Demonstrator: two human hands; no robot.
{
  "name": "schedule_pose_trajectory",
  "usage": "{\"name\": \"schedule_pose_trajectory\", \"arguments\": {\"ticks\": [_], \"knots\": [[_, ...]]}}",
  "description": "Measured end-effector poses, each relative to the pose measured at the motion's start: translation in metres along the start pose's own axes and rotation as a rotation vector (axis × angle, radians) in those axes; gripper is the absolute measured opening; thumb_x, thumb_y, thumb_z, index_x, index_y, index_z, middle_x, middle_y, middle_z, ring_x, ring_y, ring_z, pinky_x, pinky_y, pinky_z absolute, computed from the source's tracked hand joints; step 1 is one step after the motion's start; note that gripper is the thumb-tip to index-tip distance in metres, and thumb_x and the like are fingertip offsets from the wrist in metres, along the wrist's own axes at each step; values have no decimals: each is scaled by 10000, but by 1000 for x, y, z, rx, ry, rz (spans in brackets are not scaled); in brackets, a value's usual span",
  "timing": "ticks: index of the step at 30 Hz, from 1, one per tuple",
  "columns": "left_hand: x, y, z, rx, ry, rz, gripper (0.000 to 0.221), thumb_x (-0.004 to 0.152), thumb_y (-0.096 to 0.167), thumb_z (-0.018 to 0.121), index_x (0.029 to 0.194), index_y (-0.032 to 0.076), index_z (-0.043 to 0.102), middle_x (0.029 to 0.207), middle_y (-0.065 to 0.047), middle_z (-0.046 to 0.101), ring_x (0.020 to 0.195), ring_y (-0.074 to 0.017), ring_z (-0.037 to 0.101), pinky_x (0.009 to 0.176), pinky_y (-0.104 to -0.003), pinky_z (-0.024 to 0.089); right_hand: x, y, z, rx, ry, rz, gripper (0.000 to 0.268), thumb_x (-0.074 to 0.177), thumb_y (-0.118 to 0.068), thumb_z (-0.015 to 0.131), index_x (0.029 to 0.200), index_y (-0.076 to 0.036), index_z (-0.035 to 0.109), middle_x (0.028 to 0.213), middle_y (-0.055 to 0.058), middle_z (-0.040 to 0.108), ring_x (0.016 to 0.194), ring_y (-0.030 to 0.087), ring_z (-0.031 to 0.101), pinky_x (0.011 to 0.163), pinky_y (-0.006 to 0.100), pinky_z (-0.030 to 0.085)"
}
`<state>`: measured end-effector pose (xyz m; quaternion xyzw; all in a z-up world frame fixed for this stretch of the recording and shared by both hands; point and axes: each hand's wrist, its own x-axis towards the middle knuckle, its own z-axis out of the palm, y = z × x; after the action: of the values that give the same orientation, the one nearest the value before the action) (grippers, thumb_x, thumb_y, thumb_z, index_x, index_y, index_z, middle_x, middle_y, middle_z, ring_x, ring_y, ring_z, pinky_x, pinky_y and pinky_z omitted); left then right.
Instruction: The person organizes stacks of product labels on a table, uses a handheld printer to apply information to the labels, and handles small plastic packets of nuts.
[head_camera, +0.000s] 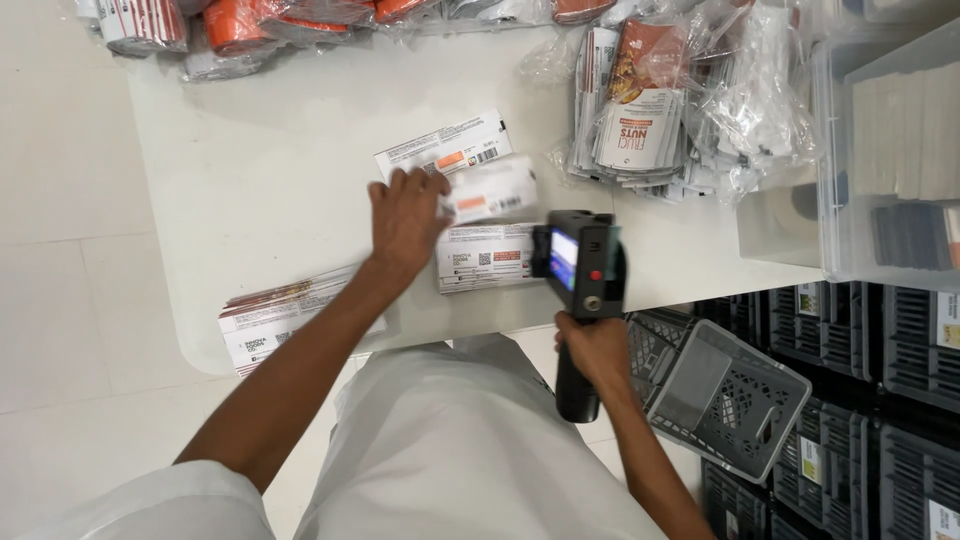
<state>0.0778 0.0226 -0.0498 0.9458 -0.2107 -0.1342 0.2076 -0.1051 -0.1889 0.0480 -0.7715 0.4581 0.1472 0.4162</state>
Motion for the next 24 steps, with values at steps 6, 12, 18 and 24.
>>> {"name": "schedule_pose_trajectory", "arguments": {"ticks": [6,12,18,24], "knots": [[-13,17,58,8,-248,39,236,889,233,789,1042,194,614,1062,-40,645,1100,-257,591,966,-504,376,12,13,23,0,-95,-58,197,739,-176,741,700,16,723,565,142,681,522,234,693,543,342,525],[-6,13,38,-184,-243,-45,150,866,224,793,922,218,654,861,-4,711,970,-261,689,941,-504,353,19,17,-14,-66,48,-58,195,743,-171,700,637,-15,747,601,205,694,578,301,706,552,387,524],[-10,23,17,44,-174,28,328,835,310,832,1089,194,659,1177,-86,661,1168,-297,598,990,-545,380,12,18,21,-25,-51,-40,170,707,-171,735,639,-15,729,535,133,673,490,232,693,522,333,527],[-14,19,78,-5,-261,36,186,867,163,831,999,123,707,902,-100,707,918,-269,703,918,-502,418,18,25,13,-58,21,-76,178,731,-156,751,698,15,716,563,174,664,550,263,701,562,375,510]]}}
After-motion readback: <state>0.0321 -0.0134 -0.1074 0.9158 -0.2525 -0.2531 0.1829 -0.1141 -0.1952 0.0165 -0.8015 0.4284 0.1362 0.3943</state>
